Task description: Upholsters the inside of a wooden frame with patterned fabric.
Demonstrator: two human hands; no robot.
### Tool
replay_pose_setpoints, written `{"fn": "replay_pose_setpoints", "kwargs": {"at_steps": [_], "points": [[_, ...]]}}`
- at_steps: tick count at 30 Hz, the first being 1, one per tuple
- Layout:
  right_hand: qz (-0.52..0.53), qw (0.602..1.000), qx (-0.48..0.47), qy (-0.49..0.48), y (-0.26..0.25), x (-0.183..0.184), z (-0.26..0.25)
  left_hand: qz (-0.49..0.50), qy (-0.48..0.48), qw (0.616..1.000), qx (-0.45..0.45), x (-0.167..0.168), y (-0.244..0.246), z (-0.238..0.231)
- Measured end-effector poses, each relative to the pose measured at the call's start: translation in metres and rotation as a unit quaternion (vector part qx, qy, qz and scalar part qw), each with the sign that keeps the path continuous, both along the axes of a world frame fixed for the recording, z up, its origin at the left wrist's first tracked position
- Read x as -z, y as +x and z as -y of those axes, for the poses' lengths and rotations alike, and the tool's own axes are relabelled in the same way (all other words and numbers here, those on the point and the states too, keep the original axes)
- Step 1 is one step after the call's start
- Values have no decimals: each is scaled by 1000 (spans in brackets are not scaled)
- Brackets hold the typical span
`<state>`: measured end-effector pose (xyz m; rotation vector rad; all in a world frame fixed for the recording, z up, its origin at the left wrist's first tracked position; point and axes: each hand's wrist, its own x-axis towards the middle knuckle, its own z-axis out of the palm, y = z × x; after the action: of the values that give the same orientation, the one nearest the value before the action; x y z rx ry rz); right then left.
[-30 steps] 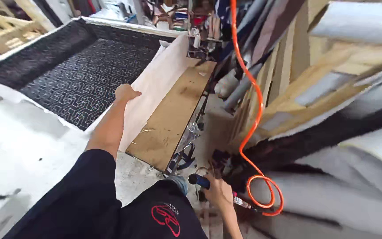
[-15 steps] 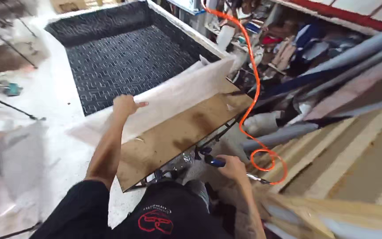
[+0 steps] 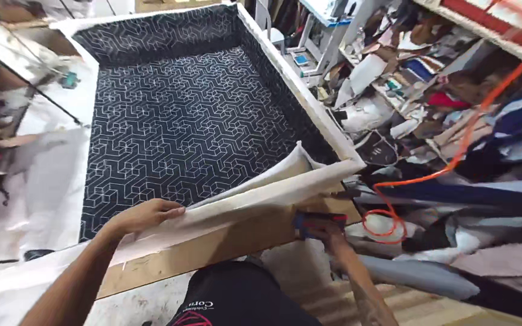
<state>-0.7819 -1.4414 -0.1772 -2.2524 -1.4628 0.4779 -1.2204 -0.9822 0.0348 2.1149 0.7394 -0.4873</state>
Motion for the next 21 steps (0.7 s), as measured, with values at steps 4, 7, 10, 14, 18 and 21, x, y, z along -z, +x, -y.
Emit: {"fn": "replay_pose_setpoints", "kwargs": {"at_steps": [4,7,10,14,18,21], "points": [[-29,999,-24,36,55,30,-19,-12,-34,998,50,1,47,-10],[-32,999,-35,1,63,20,-33,14,23,994,108,1,53,-8],[-103,993,-36,-44,55,-63,-80,-2,2,995,99,-5,65,-13],[-120,945,-188,238,7,-185,-166,-16,-114,988,105,-6,75,-32],[-9,938,-272,214,-51,-243,-265,60,-65,981,170,3,94,-23],[27,914,-406,17,-81,-239,-337,117,62,976,173,14,93,-19]]}}
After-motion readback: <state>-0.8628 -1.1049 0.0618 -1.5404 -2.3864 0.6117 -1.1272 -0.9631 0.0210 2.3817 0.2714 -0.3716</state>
